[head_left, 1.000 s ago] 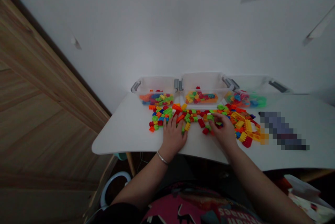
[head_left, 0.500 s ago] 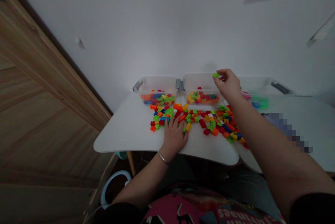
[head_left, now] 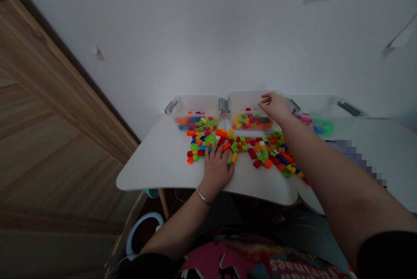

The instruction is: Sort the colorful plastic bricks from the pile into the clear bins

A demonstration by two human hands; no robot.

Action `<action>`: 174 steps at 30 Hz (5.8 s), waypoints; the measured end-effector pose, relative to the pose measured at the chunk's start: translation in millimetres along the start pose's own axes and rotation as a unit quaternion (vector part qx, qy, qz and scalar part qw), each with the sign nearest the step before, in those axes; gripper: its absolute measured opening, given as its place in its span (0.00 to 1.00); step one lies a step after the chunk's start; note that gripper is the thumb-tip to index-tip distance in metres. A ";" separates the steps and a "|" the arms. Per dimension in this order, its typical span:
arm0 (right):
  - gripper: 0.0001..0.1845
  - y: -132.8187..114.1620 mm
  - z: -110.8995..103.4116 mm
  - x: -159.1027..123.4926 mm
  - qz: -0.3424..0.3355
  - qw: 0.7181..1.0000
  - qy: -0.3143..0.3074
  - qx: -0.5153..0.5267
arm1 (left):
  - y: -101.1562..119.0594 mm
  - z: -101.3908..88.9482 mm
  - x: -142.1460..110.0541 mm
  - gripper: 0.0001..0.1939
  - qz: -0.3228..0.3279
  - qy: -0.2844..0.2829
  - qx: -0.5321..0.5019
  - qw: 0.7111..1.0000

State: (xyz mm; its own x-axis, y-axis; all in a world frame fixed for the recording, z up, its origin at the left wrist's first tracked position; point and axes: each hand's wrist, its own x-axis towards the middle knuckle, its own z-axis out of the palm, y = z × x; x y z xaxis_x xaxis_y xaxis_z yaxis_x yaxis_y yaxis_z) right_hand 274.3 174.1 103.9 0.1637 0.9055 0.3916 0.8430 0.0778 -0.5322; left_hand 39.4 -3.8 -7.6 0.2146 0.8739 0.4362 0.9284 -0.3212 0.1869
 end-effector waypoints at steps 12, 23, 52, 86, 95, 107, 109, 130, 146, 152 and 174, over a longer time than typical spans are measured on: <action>0.15 -11.2 -17.5 -59.7 -0.157 0.956 0.156 0.192 | -0.2 2.8 0.0 0.24 0.001 0.008 0.000 1.000; 0.17 7.7 27.2 -175.1 -0.249 0.967 0.012 -0.043 | 0.9 0.8 1.3 0.24 0.002 0.005 -0.002 1.000; 0.13 19.1 45.1 -171.6 -0.200 0.970 -0.019 -0.140 | 1.8 1.0 1.3 0.23 -0.004 -0.001 0.003 1.000; 0.15 30.4 24.0 -159.3 -0.043 0.968 0.143 0.200 | 2.4 -1.1 2.5 0.23 -0.001 -0.002 0.007 1.000; 0.17 20.5 -15.0 -77.9 -0.085 0.919 0.258 0.286 | 3.0 -2.1 2.5 0.24 -0.001 -0.009 0.009 1.000; 0.14 10.3 -6.4 -7.3 -0.003 0.978 0.145 0.151 | 1.8 -1.4 2.8 0.23 0.001 -0.002 0.004 1.000; 0.14 10.3 -7.0 -6.3 0.004 0.983 0.133 0.128 | 1.3 -1.1 2.7 0.23 0.002 0.001 0.003 1.000; 0.09 4.8 -21.6 -29.0 -0.072 0.981 0.118 0.139 | 1.8 -1.3 2.9 0.23 -0.001 -0.002 -0.002 1.000; 0.24 15.6 23.2 -167.8 -0.127 0.974 -0.016 -0.188 | 0.5 1.9 2.8 0.23 0.005 0.010 0.002 1.000; 0.21 25.5 36.8 -169.1 -0.166 0.963 0.007 -0.213 | 1.8 -0.8 2.6 0.23 0.001 0.006 0.002 1.000; 0.06 12.9 35.2 -177.3 -0.231 0.972 0.051 0.008 | 3.2 -12.3 3.0 0.21 0.042 0.023 -0.074 0.996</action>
State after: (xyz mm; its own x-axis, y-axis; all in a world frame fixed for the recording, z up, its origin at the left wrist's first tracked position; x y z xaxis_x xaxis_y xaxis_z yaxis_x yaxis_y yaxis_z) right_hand 238.1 29.2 1.1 -0.1806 0.7264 0.6632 0.8303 0.4741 -0.2931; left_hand 39.3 -6.7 5.2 0.2727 0.8249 0.4951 0.8520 -0.4461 0.2739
